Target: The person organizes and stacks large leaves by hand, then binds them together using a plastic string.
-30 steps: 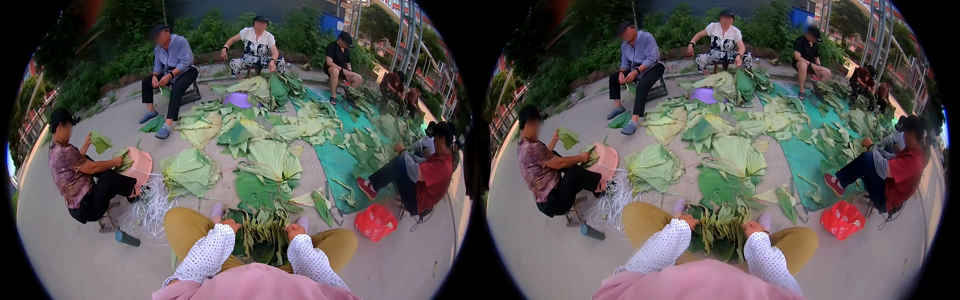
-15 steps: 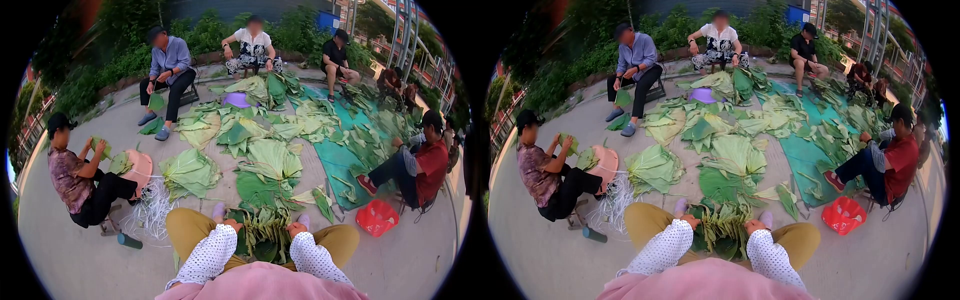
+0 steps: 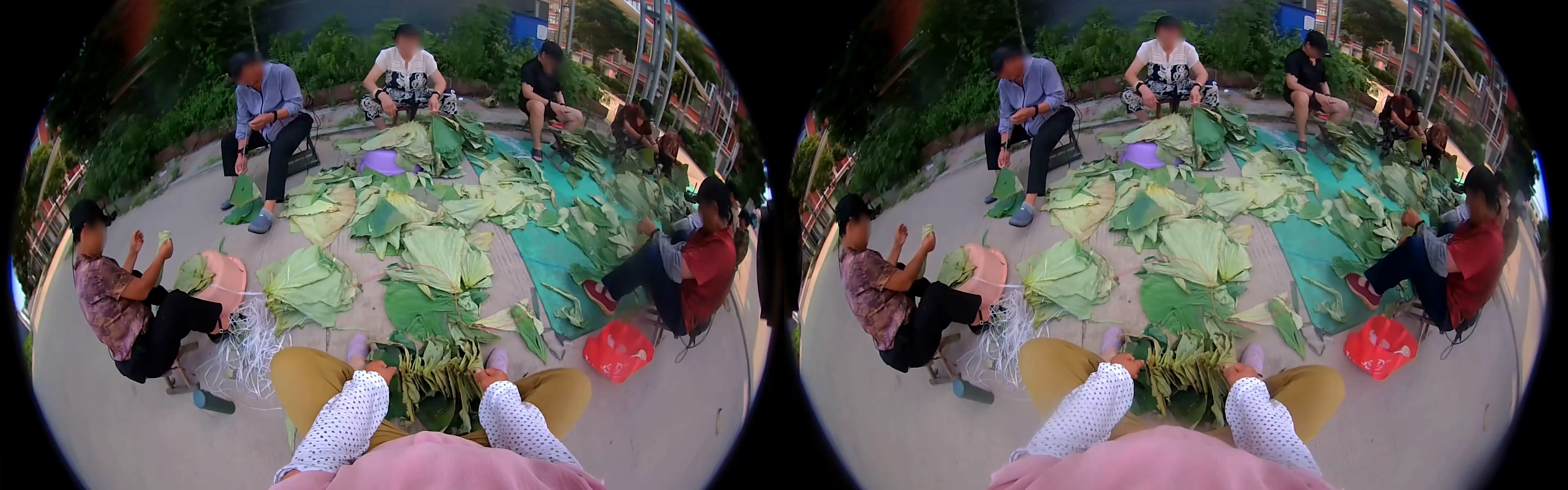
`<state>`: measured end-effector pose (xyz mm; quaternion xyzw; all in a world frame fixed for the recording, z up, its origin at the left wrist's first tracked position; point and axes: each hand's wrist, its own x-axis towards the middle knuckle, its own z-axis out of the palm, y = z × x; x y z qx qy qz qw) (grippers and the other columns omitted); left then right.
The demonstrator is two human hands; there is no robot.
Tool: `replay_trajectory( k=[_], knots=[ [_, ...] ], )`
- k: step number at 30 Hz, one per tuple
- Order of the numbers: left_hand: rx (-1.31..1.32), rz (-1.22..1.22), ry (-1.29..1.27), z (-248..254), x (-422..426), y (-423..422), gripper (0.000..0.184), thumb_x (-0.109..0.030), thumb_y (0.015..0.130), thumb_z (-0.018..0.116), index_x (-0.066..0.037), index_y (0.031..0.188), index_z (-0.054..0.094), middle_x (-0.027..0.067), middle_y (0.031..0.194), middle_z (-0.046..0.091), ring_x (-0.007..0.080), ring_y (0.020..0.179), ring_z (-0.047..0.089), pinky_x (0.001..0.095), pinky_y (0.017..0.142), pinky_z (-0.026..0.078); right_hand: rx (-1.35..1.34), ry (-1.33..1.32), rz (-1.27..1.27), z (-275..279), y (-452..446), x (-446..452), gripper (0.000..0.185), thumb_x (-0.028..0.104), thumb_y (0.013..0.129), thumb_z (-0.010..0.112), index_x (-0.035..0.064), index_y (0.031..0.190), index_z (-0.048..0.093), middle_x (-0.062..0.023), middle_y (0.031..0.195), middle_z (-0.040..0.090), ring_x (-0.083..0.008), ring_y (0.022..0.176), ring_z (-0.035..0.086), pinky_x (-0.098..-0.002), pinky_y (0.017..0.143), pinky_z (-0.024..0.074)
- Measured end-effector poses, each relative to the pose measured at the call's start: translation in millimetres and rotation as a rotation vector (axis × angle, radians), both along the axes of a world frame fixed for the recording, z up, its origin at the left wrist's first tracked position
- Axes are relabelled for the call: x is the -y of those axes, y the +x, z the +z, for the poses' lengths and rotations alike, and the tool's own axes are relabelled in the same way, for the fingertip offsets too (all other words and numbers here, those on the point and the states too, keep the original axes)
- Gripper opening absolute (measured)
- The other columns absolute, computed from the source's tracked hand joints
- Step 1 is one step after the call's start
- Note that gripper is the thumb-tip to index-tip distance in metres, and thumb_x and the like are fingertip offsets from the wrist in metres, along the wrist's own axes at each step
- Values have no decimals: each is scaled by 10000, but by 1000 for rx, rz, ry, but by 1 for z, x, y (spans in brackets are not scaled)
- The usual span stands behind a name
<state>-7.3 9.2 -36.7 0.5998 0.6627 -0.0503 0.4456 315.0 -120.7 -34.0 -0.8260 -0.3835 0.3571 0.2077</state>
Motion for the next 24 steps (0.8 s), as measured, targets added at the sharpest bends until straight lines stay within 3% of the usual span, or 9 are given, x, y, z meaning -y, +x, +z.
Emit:
replay_trajectory(
  k=[4, 6, 10, 11, 14, 16, 18, 20, 24],
  knots=[
    [3, 2, 82, -6, -3, -2, 373, -367, 861, 585, -10, 817, 684, 100, 754, 685, 204, 692, 653, 339, 689, 514, 97, -103, 37, -9, 9, -6, 349, 382, 833, 554, 103, 984, 697, -190, 976, 666, -339, 950, 626, -409, 876, 467],
    [46, 8, -20, -12, -6, -3, 432, -421, 840, 564, 0, 855, 663, 205, 844, 648, 315, 767, 613, 438, 754, 485, 143, -104, 25, -13, 8, -8, 350, 378, 836, 551, 107, 1010, 687, -194, 984, 663, -345, 961, 624, -412, 886, 465],
    [19, 45, -77, -25, -7, -2, 430, -415, 844, 561, 1, 877, 662, 196, 829, 649, 316, 758, 611, 433, 754, 487, 45, -14, 13, -34, 13, -4, 337, 353, 839, 555, 104, 1041, 660, -195, 984, 662, -352, 962, 623, -417, 887, 466],
    [27, 70, -43, -29, -8, -2, 398, -386, 849, 583, 2, 847, 673, 152, 795, 664, 264, 710, 632, 387, 707, 504, 43, -21, 13, -41, 14, -4, 337, 353, 839, 555, 104, 1041, 660, -195, 984, 662, -352, 962, 623, -417, 887, 466],
    [61, 93, 16, -52, -11, -5, 365, -352, 853, 609, 2, 802, 683, 107, 743, 675, 211, 648, 651, 341, 652, 521, 12, -5, 14, -55, 17, -8, 287, 298, 832, 573, 104, 1024, 662, -183, 954, 669, -340, 939, 633, -409, 863, 479],
    [85, 92, 39, -49, -11, -3, 360, -347, 852, 611, 0, 786, 682, 106, 725, 670, 209, 634, 649, 340, 644, 521, -69, 6, -48, -80, 20, -6, 257, 242, 854, 577, 59, 1017, 658, -115, 843, 673, -217, 752, 634, -328, 747, 499],
    [50, 76, -144, -18, -12, 1, 430, -403, 844, 545, 11, 815, 658, 200, 861, 646, 328, 770, 600, 446, 753, 477, -124, 74, -30, -129, 30, -9, 254, 240, 852, 580, 58, 1011, 660, -112, 831, 670, -215, 740, 631, -327, 738, 502],
    [22, 29, -93, -4, -10, 4, 428, -403, 843, 541, 8, 824, 661, 205, 860, 644, 334, 774, 598, 447, 758, 475, -118, 132, 25, -114, 26, -10, 246, 240, 849, 593, 57, 998, 662, -107, 815, 667, -206, 723, 627, -327, 719, 504],
    [-29, -48, -46, -6, -12, 6, 424, -407, 846, 538, -3, 825, 667, 220, 865, 637, 346, 773, 592, 446, 763, 474, -23, 85, 71, -14, -1, -11, 238, 254, 840, 629, 61, 975, 666, -99, 809, 665, -192, 714, 622, -326, 698, 503]
  ],
)
